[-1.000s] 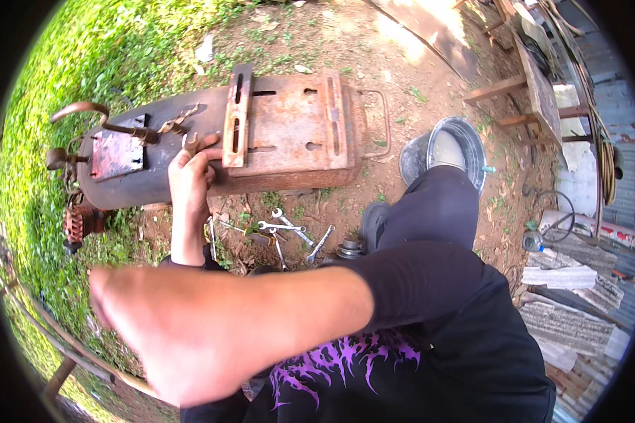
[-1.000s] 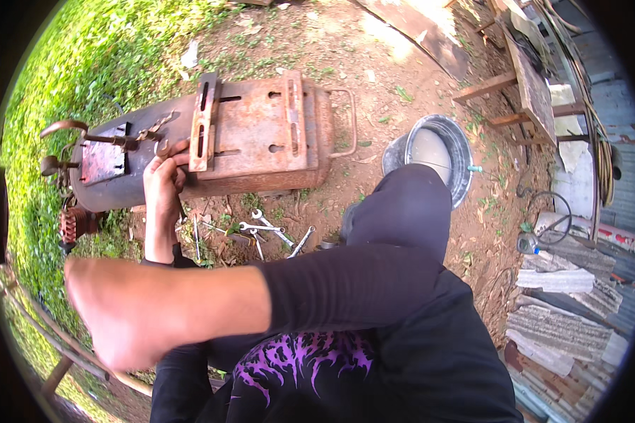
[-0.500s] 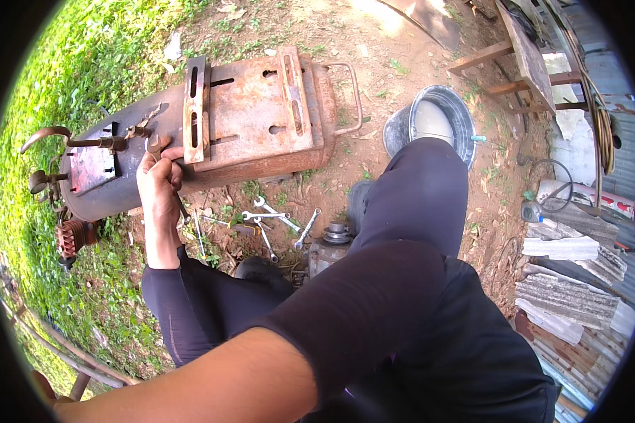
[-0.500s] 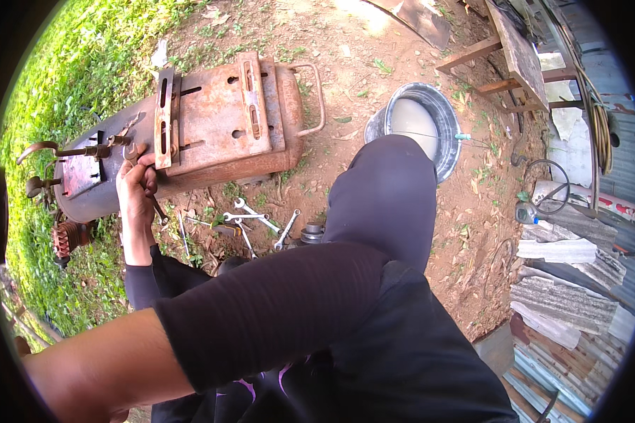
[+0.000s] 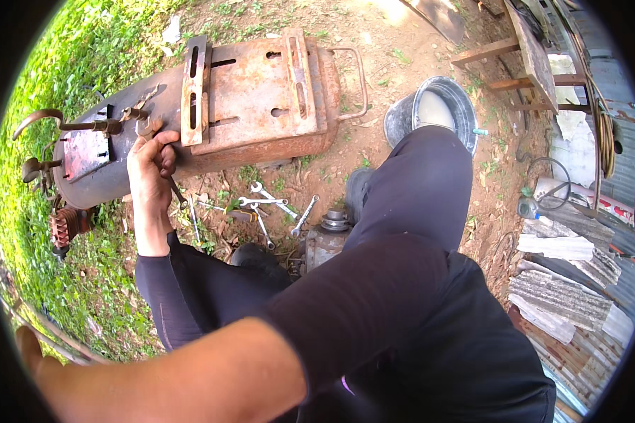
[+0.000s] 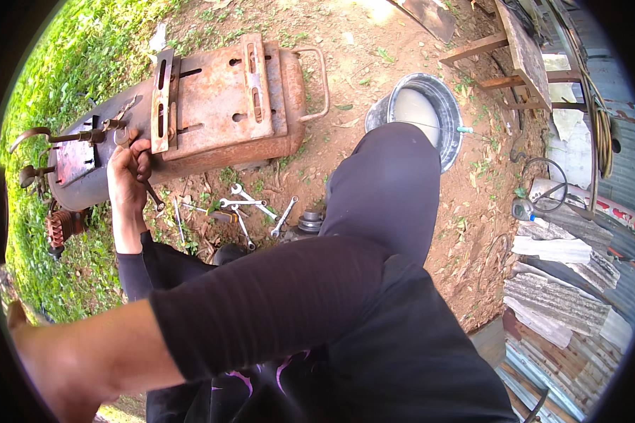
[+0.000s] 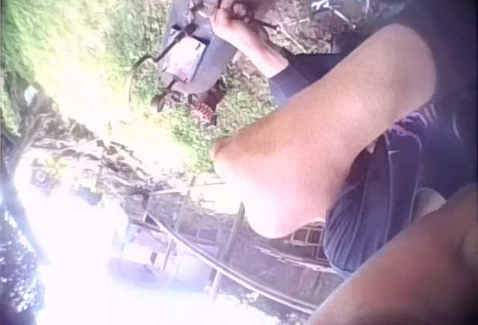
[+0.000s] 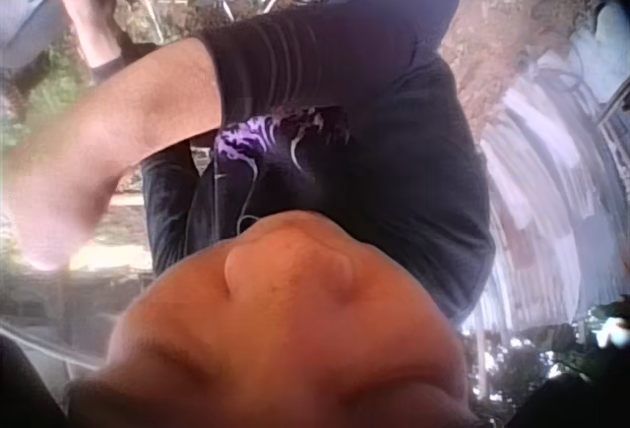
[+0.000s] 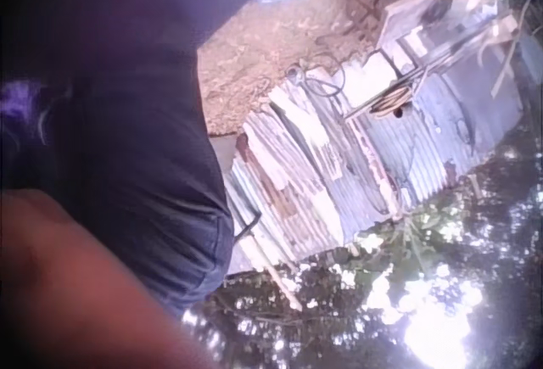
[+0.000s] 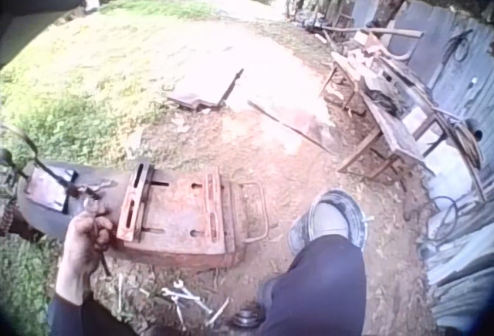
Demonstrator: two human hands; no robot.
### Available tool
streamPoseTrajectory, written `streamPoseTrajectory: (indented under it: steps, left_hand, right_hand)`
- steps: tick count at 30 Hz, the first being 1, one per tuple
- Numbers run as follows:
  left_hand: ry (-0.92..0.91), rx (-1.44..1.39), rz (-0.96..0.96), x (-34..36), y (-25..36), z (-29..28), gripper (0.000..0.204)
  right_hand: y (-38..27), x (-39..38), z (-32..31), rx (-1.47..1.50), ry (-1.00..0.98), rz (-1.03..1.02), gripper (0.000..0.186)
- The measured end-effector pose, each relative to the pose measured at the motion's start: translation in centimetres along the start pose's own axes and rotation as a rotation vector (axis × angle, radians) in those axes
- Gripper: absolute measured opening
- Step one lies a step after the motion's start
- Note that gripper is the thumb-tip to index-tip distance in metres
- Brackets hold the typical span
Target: The person uses a wrench to tighten or loosen bolts on a metal plate attached to a rusted air tank while sitting on the ground.
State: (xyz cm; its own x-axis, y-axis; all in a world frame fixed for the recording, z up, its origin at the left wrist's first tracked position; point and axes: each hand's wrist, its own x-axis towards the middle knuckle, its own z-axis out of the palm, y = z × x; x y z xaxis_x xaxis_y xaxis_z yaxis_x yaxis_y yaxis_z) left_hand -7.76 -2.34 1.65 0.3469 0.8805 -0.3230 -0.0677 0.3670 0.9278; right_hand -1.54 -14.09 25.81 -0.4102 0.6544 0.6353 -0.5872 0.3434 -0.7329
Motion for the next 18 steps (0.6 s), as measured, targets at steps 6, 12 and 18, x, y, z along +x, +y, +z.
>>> streamPoseTrajectory:
  steps: [6, 12, 18]
  left_hand:
    - [-0.056, -0.127, -0.176, 1.3, 2.1, -1.4, 0.038]
    - [-0.098, -0.209, -0.149, 1.2, 2.8, -0.7, 0.038]
    - [-0.101, -0.269, -0.085, 0.3, 2.8, -1.5, 0.039]
  right_hand:
    - [9.7, -20.1, -9.1, -0.529, -0.537, 1.540, 0.029]
    - [16.6, -44.8, -18.6, -0.945, 0.105, 2.129, 0.036]
    - [18.1, -44.0, -16.3, -0.825, 0.503, 1.820, 0.023]
